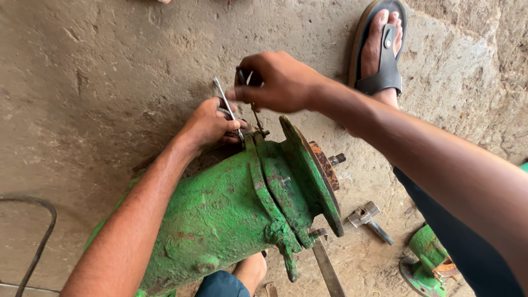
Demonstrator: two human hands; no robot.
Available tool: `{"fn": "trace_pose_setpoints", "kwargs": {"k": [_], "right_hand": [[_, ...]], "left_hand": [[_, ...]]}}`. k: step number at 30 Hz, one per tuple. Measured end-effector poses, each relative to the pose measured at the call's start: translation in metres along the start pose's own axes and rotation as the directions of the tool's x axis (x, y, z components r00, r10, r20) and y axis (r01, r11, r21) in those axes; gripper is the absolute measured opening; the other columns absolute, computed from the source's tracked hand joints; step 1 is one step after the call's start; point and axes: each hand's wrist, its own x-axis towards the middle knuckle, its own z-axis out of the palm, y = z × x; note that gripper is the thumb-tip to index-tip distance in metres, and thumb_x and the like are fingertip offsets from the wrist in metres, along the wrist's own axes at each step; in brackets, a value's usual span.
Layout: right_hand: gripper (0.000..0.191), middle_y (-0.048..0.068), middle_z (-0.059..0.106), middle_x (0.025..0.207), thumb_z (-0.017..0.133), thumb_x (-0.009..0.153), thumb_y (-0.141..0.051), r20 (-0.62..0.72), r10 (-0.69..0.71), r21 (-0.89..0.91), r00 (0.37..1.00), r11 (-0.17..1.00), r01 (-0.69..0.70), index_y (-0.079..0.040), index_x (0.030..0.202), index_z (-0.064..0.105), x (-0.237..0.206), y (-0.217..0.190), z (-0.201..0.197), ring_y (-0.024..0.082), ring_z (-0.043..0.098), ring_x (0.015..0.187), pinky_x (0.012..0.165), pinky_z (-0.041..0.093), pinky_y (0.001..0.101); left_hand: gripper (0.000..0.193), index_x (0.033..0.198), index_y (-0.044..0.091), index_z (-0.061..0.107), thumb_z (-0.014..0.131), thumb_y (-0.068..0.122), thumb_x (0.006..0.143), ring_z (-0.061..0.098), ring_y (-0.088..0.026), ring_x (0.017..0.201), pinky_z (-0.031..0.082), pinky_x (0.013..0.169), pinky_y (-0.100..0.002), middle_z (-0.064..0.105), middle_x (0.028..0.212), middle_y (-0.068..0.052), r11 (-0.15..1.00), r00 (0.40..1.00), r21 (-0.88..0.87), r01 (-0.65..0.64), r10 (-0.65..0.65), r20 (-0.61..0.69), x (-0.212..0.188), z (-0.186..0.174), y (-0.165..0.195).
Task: The person uses a wrench and hammer to loosen and remove bolts from a green cylindrical machine. They then separate the machine into two parts and inspect the internal components.
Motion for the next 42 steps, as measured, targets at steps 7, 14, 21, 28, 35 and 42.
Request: {"fn": "trace_pose_setpoints", "kwargs": {"k": [7,14,21,28,35,42], "right_hand": [[0.059,0.012,0.079,0.089,0.057,0.096,-0.058,0.072,0.265,0.196,0.961,0.941,-0.274,-0.002,0.108,0.069,0.032,0.000,0.009,0.016,0.079,0.074,0.074,0.066,0.0385],[0.056,0.012,0.079,0.082,0.055,0.098,-0.056,0.022,0.266,0.028,0.964,0.964,-0.266,-0.005,0.094,0.076,0.047,0.002,0.023,0.020,0.079,0.074,0.075,0.061,0.0394],[0.051,0.025,0.073,0.084,0.058,0.099,-0.050,-0.113,0.046,-0.153,0.993,0.986,-0.063,-0.002,0.097,0.074,0.044,0.004,0.035,0.041,0.071,0.081,0.075,0.053,0.0525],[0.055,0.012,0.077,0.085,0.049,0.102,-0.053,-0.033,0.260,0.078,0.965,0.963,-0.257,-0.001,0.098,0.069,0.043,0.011,0.038,0.024,0.080,0.076,0.077,0.059,0.0425],[0.052,0.016,0.074,0.074,0.053,0.104,-0.047,-0.110,0.193,-0.012,0.975,0.981,-0.195,-0.003,0.087,0.074,0.046,0.016,0.045,0.028,0.075,0.072,0.075,0.058,0.0445],[0.027,0.022,0.073,0.084,0.059,0.091,-0.011,-0.211,-0.027,-0.350,0.977,0.935,-0.049,-0.011,0.110,0.078,0.055,0.020,0.057,0.037,0.073,0.071,0.064,0.058,0.0466]], "left_hand": [[0.035,0.126,0.005,0.050,0.061,-0.001,0.094,0.076,-0.025,0.093,0.064,0.068,-0.035,0.076,0.106,-0.017,0.998,0.999,-0.030,0.048,-0.048,-0.001,-0.005,0.002,0.007],[0.037,0.125,0.005,0.049,0.064,0.000,0.091,0.076,-0.024,0.088,0.063,0.067,-0.036,0.077,0.102,-0.015,0.998,1.000,-0.059,0.011,-0.010,0.014,0.003,0.002,-0.002],[0.029,0.120,-0.004,0.065,0.071,0.003,0.092,0.077,-0.023,0.093,0.067,0.067,-0.037,0.078,0.105,-0.015,0.993,0.986,0.009,-0.115,0.113,0.121,0.012,-0.001,-0.014],[0.042,0.128,0.005,0.048,0.066,-0.001,0.090,0.076,-0.027,0.088,0.063,0.065,-0.038,0.077,0.102,-0.018,0.997,0.999,-0.081,-0.009,0.012,0.031,0.012,0.001,-0.011],[0.043,0.125,0.008,0.046,0.062,-0.007,0.088,0.076,-0.023,0.089,0.063,0.064,-0.038,0.076,0.104,-0.016,0.997,1.000,-0.071,0.006,-0.007,-0.007,0.005,0.002,-0.001],[0.042,0.119,0.004,0.047,0.063,-0.014,0.085,0.076,-0.027,0.081,0.063,0.056,-0.040,0.071,0.096,-0.017,0.995,0.998,-0.087,-0.054,0.052,-0.024,0.012,0.004,0.004]]}}
